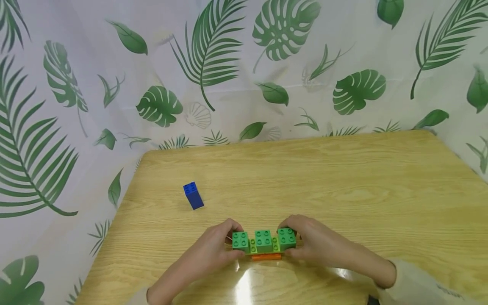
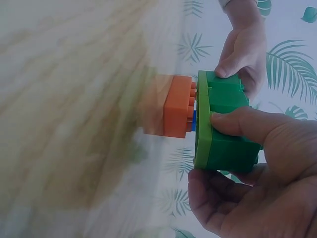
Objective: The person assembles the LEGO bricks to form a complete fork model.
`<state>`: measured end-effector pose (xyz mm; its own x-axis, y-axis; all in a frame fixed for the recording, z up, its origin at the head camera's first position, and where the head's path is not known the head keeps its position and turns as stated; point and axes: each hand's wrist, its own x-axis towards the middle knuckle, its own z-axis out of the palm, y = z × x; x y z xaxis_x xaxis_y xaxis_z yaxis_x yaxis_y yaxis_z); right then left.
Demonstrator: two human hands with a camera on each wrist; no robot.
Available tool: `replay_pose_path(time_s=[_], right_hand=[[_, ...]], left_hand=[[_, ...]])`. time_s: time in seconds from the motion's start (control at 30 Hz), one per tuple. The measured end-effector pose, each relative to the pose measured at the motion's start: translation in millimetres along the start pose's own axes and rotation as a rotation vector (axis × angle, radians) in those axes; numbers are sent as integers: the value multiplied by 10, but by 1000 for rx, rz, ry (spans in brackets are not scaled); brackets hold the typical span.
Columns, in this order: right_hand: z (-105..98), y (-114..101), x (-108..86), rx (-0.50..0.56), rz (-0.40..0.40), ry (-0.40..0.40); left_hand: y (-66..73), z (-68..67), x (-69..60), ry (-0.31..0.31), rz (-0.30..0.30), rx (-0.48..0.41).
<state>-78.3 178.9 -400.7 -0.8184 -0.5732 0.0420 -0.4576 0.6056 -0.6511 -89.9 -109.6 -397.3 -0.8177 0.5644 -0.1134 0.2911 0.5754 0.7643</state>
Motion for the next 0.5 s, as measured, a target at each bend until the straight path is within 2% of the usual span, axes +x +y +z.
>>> replay_pose_path(time_s=[0.5], right_hand=[[59, 29, -6, -40, 7, -6]], left_hand=[[5, 32, -8, -41, 31, 61]])
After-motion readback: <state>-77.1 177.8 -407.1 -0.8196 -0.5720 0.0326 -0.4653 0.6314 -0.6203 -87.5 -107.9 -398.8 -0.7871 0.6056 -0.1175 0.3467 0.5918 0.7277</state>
